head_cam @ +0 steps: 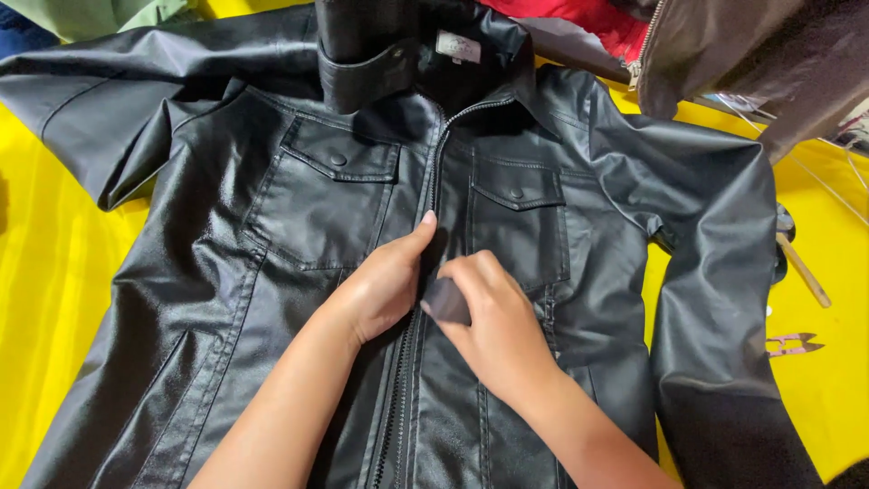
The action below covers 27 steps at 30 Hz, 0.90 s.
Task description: The person uses a dark sponge to rub and clean the front surface of a black leather jacket laid flat on a yellow table. The person wipes the zipper area, the chest pockets, and the lower front panels of the jacket.
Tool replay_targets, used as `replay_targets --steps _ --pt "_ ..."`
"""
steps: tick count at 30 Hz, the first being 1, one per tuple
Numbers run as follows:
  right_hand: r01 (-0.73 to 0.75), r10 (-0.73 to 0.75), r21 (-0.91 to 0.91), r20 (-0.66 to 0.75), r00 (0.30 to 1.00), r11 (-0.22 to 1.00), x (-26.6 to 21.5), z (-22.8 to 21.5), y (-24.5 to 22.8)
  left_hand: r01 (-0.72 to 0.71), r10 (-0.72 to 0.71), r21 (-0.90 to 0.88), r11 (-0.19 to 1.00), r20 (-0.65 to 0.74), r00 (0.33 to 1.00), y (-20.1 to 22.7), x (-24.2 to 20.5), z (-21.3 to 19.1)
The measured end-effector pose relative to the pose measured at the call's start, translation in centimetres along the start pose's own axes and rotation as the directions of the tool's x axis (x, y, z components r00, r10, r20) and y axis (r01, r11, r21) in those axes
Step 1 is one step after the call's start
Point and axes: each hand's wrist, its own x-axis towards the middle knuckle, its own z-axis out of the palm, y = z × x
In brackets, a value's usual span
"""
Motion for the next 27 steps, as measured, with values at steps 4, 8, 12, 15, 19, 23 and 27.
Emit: replay_targets --steps 4,8,12,15,19,23,27 --pt "0.074 -0.077 0.093 0.028 0.997 0.993 -1.7 0.0 0.0 0.077 -0.08 -0.092 0.993 -0.023 0.997 -0.7 1.1 -0.8" --pt "0.056 -0.066 0.06 0.184 0.981 0.997 -3.4 0.1 -0.3 0.06 -0.064 -0.095 0.994 -0.034 0.997 -0.1 0.2 0.2" --pt "0.001 -0.034 0.098 0.333 0.942 0.995 -4.4 -0.5 -0.7 0.083 -0.086 -0.069 0.994 -0.053 0.995 0.2 0.0 0.4" --pt "-0.011 -0.042 0.118 0.437 0.898 0.993 -4.7 -1.4 -0.8 0.1 -0.104 -0.067 0.993 -0.063 0.993 0.3 0.1 0.4" --pt "0.061 -0.154 0.192 0.52 0.84 0.979 -3.5 -3.2 0.0 0.104 -0.108 -0.065 0.992 -0.068 0.992 0.3 0.2 0.3" --pt "0.037 -0.056 0.046 0.548 0.835 0.998 -0.9 -4.4 1.3 0.077 -0.078 -0.039 0.996 -0.006 0.997 -0.5 0.8 -0.8" --pt "-0.133 0.134 -0.018 0.184 0.974 0.991 1.3 -4.1 1.9 0.122 -0.124 -0.07 0.99 -0.025 0.992 0.0 0.5 -0.5"
